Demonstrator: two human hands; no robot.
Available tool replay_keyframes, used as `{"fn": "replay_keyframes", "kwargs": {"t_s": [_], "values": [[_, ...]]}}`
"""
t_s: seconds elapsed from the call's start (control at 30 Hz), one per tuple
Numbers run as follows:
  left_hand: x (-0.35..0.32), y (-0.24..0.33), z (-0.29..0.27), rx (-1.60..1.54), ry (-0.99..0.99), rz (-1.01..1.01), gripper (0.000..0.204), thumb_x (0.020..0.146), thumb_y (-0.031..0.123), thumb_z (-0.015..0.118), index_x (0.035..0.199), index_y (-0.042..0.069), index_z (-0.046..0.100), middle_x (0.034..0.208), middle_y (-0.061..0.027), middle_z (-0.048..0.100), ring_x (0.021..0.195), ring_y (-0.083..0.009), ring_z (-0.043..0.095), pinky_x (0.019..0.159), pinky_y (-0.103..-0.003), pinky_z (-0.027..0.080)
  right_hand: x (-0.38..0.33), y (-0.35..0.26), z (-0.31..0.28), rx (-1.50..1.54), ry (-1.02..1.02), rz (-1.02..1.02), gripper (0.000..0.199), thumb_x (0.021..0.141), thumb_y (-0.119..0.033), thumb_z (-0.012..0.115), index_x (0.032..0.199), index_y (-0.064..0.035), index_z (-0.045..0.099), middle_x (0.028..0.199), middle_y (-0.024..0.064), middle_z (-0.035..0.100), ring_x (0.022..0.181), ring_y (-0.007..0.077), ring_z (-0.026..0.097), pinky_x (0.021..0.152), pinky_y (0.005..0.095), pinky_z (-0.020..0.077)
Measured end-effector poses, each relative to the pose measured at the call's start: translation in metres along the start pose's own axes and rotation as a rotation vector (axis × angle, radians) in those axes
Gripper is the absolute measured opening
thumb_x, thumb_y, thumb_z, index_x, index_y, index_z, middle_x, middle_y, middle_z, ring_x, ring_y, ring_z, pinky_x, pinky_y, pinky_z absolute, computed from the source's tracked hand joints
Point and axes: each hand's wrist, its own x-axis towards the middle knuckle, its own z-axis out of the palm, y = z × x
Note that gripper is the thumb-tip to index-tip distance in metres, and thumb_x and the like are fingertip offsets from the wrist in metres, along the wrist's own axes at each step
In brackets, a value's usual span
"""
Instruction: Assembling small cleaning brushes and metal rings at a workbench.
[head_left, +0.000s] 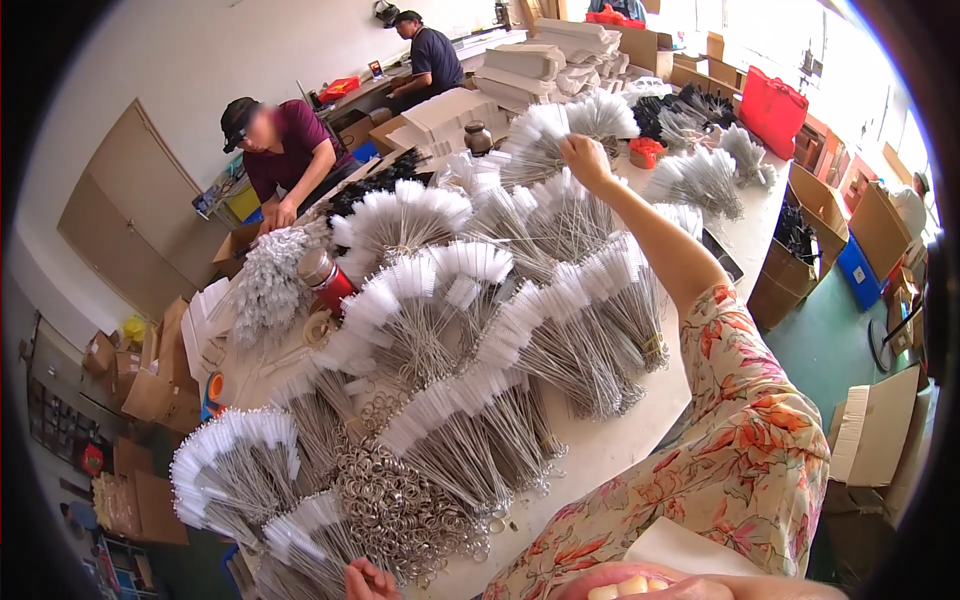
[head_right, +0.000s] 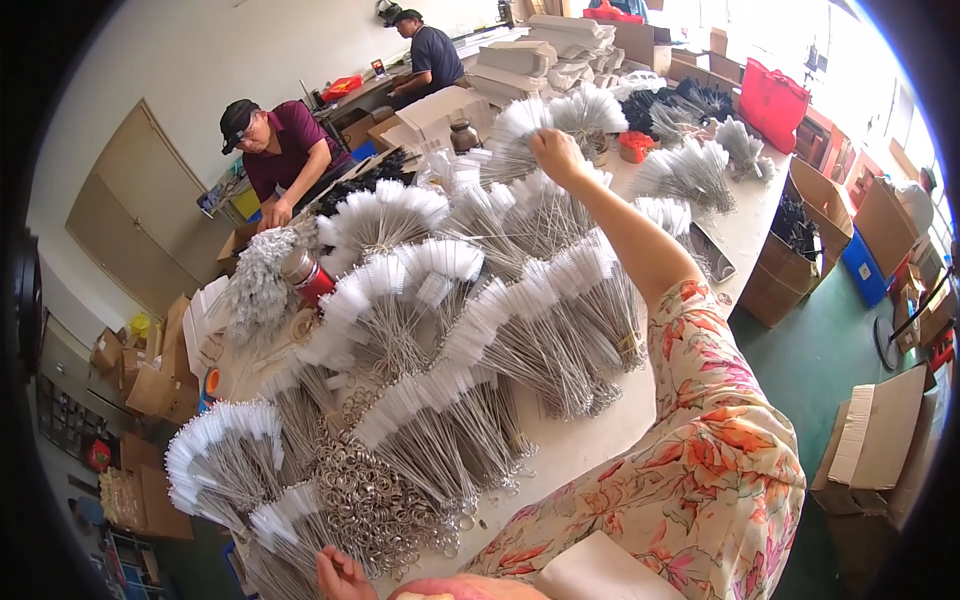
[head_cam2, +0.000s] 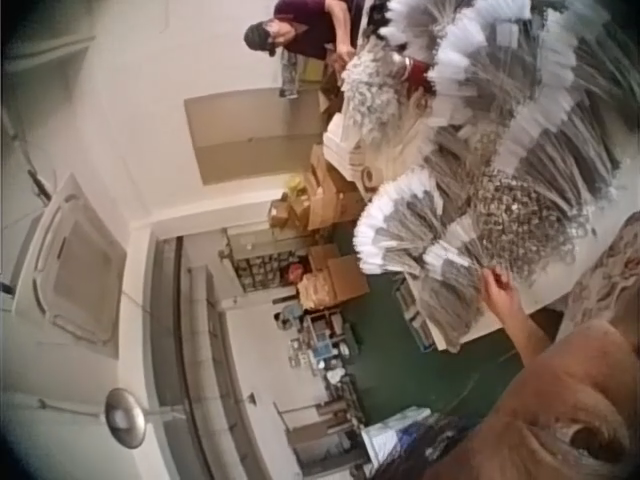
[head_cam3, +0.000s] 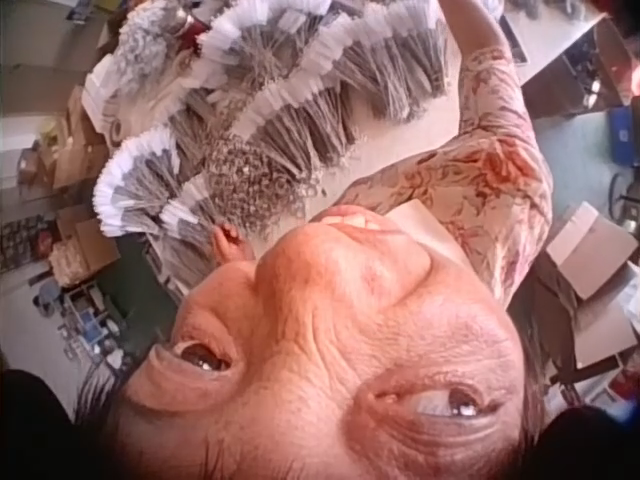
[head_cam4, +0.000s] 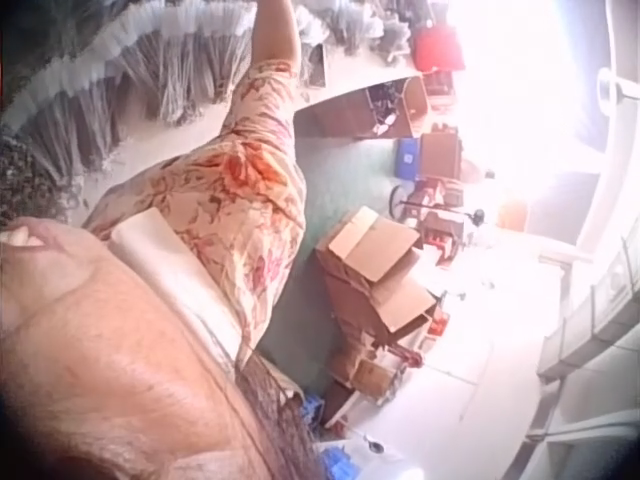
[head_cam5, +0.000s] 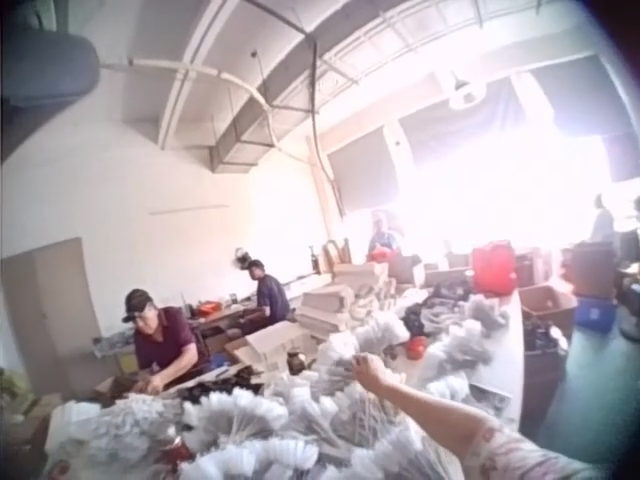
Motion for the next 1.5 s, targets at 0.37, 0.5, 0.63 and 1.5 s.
{"fn": "replay_keyframes", "kwargs": {"t_s": [0.37, 0.5, 0.63, 1.5], "values": [[0.006, -0.017, 0.195, 0.378, -0.315, 0.562, 0.023, 0.093, 0.007, 0.041, 0.110, -0.002, 0.054, 0.068, -0.0004, 0.048, 0.048, -0.0023, 0.040, 0.039, -0.015, 0.032, -0.238, -0.212, -0.049, 1.508, -1.068, -0.144, 0.021, 0.088, -0.004, 0.047, 0.107, 0.0008, 0.053, 0.106, 0.0095, 0.053, 0.101, 0.0175, 0.051, 0.087, 0.0338, 0.0471], [0.022, -0.043, 0.208, 0.628, -0.327, 0.948, 0.026, 0.090, 0.019, 0.050, 0.104, -0.002, 0.054, 0.082, -0.0092, 0.055, 0.068, -0.0179, 0.056, 0.059, -0.030, 0.044, -0.323, -0.238, -0.064, 1.058, -1.198, -0.134, 0.034, 0.090, -0.022, 0.052, 0.116, -0.0002, 0.048, 0.121, 0.0117, 0.045, 0.119, 0.0226, 0.040, 0.099, 0.0358, 0.0350], [0.008, -0.037, 0.192, 0.557, -0.293, 1.081, 0.012, 0.088, 0.011, 0.052, 0.092, 0.000, 0.049, 0.094, -0.0123, 0.048, 0.071, -0.0218, 0.056, 0.063, -0.032, 0.046, -0.332, -0.227, -0.086, 1.301, -0.920, -0.383, 0.040, 0.087, -0.028, 0.057, 0.119, -0.0048, 0.051, 0.124, 0.0102, 0.040, 0.125, 0.0212, 0.031, 0.102, 0.0358, 0.0273], [-0.033, -0.042, 0.160, 0.455, -0.684, 0.574, 0.062, 0.075, 0.015, 0.070, 0.127, 0.004, 0.039, 0.119, -0.0147, 0.048, 0.108, -0.0244, 0.050, 0.091, -0.034, 0.040, -0.366, -0.187, -0.090, 0.882, -1.315, -0.260, 0.019, 0.089, -0.016, 0.052, 0.097, -0.0008, 0.059, 0.075, 0.0038, 0.059, 0.071, 0.0123, 0.053, 0.067, 0.0291, 0.0449]]}}
